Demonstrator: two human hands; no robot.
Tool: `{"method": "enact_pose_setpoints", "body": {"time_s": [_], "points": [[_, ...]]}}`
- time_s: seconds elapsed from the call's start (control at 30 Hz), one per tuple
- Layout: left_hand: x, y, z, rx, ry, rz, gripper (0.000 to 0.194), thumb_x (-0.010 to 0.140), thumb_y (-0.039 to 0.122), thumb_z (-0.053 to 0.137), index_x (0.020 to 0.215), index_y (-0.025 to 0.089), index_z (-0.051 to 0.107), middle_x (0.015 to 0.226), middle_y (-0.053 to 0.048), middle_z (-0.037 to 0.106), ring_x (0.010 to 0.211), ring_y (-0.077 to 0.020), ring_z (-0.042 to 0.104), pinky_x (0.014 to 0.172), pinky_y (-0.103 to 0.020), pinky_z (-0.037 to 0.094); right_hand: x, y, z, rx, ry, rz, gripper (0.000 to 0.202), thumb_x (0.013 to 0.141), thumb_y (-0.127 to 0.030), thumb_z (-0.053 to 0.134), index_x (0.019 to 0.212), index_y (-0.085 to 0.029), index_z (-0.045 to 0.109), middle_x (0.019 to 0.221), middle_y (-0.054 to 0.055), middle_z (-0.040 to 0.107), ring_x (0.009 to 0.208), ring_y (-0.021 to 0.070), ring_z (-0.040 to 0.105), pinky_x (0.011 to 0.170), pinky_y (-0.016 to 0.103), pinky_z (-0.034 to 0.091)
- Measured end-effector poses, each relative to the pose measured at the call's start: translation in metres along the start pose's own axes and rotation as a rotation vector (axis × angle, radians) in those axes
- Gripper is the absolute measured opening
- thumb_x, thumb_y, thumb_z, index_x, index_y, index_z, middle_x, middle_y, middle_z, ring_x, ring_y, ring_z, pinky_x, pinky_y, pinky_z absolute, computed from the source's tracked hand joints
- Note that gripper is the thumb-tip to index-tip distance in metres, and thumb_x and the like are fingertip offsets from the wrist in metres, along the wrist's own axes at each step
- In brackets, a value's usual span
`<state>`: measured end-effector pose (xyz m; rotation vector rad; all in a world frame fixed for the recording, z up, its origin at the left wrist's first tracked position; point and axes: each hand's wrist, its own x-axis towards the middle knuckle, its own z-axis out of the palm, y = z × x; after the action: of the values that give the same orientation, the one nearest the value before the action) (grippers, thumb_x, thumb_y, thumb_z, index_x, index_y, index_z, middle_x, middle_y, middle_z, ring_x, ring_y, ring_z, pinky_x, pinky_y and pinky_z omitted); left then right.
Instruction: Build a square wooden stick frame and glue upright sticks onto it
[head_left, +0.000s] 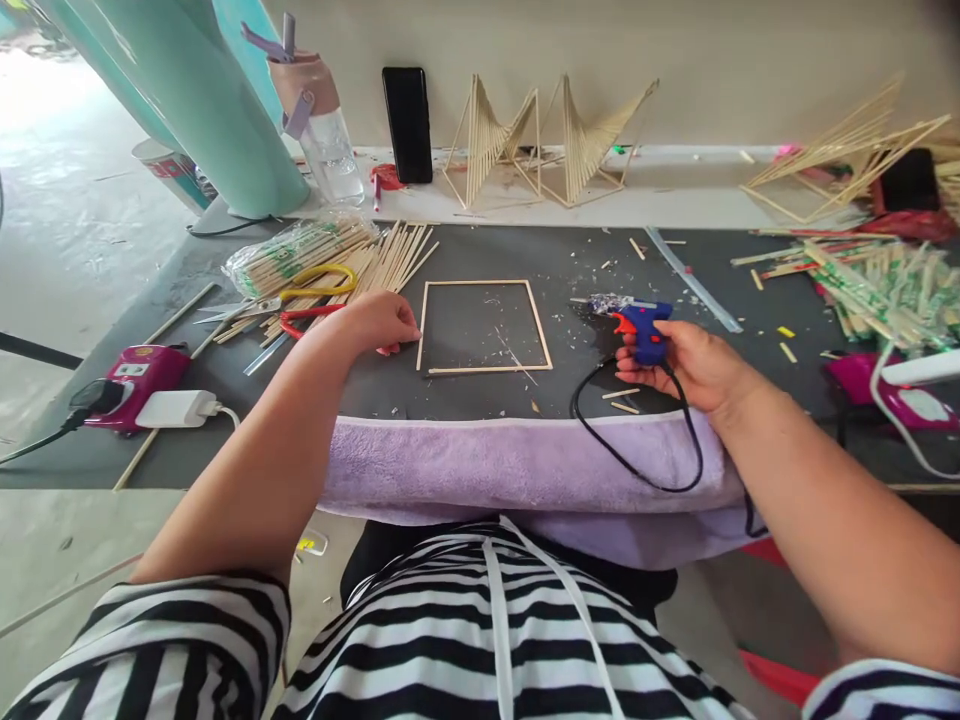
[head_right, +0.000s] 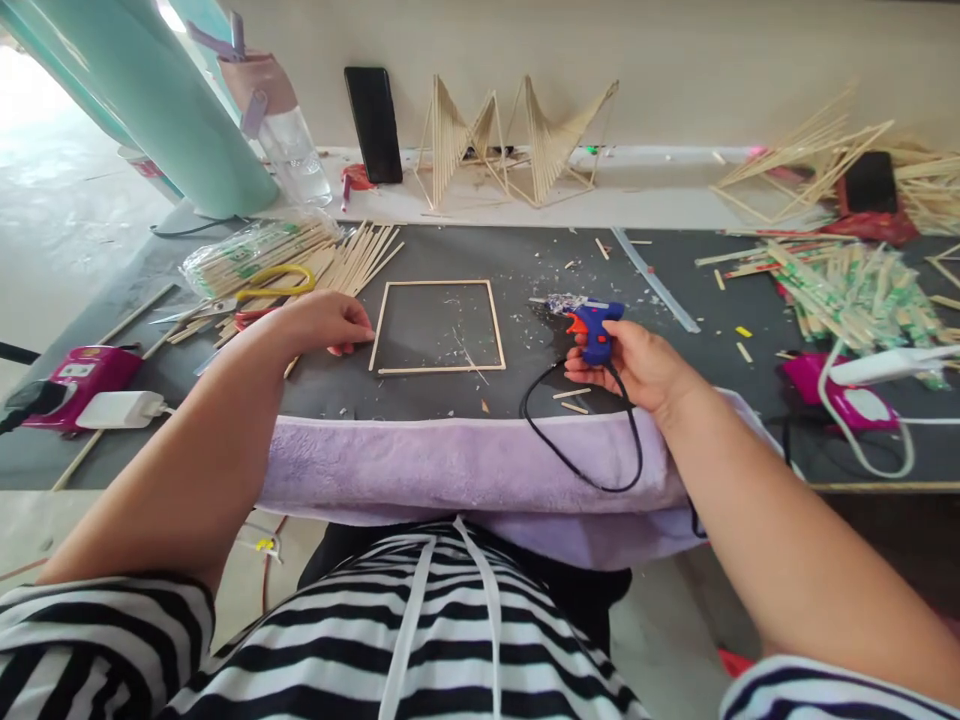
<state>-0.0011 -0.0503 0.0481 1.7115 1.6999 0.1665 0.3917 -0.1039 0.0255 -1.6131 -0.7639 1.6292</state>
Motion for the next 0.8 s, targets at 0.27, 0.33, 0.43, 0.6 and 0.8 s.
{"method": "enact_pose_setpoints", "body": {"time_s": [0.27, 0.33, 0.43, 0.6, 0.8], "points": [[-0.006, 0.014, -0.014, 0.120, -0.050, 0.010, 0.010, 0.066, 0.013, 0.070, 0.060, 0.019, 0.065, 0.050, 0.001, 0.061, 0.051, -0.0149, 0.060, 0.056, -0.024, 0.044, -0.022, -0.021, 0.020, -1.316, 0.556, -0.200, 0.014, 0.084, -0.029, 0.068, 0.073, -0.020, 0.068, 0.082, 0.018, 0.072, 0.073, 0.0227, 0.063, 0.064, 0.041, 0.033], [-0.007, 0.013, -0.014, 0.107, -0.064, 0.038, 0.008, 0.068, 0.015, 0.070, 0.063, 0.019, 0.066, 0.050, 0.001, 0.061, 0.052, -0.0146, 0.061, 0.056, -0.023, 0.044, -0.035, -0.012, 0.052, -1.500, 0.478, -0.514, 0.018, 0.092, -0.032, 0.057, 0.095, -0.023, 0.072, 0.106, 0.014, 0.074, 0.087, 0.0235, 0.065, 0.067, 0.037, 0.036], [-0.006, 0.011, -0.010, 0.152, -0.078, 0.005, 0.012, 0.071, 0.024, 0.072, 0.062, 0.019, 0.066, 0.048, 0.001, 0.061, 0.048, -0.0142, 0.059, 0.055, -0.024, 0.043, -0.050, 0.012, 0.118, -1.511, 0.218, -0.888, 0.022, 0.098, -0.025, 0.049, 0.103, -0.024, 0.070, 0.111, 0.007, 0.072, 0.093, 0.0207, 0.066, 0.069, 0.032, 0.041], [-0.010, 0.008, -0.001, 0.256, -0.075, -0.019, 0.029, 0.077, 0.033, 0.071, 0.054, 0.019, 0.064, 0.044, 0.000, 0.058, 0.047, -0.0143, 0.056, 0.057, -0.026, 0.041, -0.036, 0.032, 0.196, -1.589, 0.004, -0.919, 0.019, 0.099, -0.020, 0.049, 0.103, -0.020, 0.067, 0.111, 0.007, 0.068, 0.083, 0.0185, 0.066, 0.061, 0.031, 0.038], [-0.008, 0.002, 0.009, 0.245, 0.018, 0.000, 0.027, 0.075, 0.039, 0.075, 0.060, 0.018, 0.068, 0.048, -0.002, 0.053, 0.067, -0.0223, 0.063, 0.067, -0.029, 0.043, -0.015, 0.038, 0.200, -1.604, -0.008, -0.904, 0.019, 0.098, -0.017, 0.048, 0.100, -0.021, 0.067, 0.106, 0.005, 0.068, 0.081, 0.0182, 0.065, 0.060, 0.032, 0.034]]}}
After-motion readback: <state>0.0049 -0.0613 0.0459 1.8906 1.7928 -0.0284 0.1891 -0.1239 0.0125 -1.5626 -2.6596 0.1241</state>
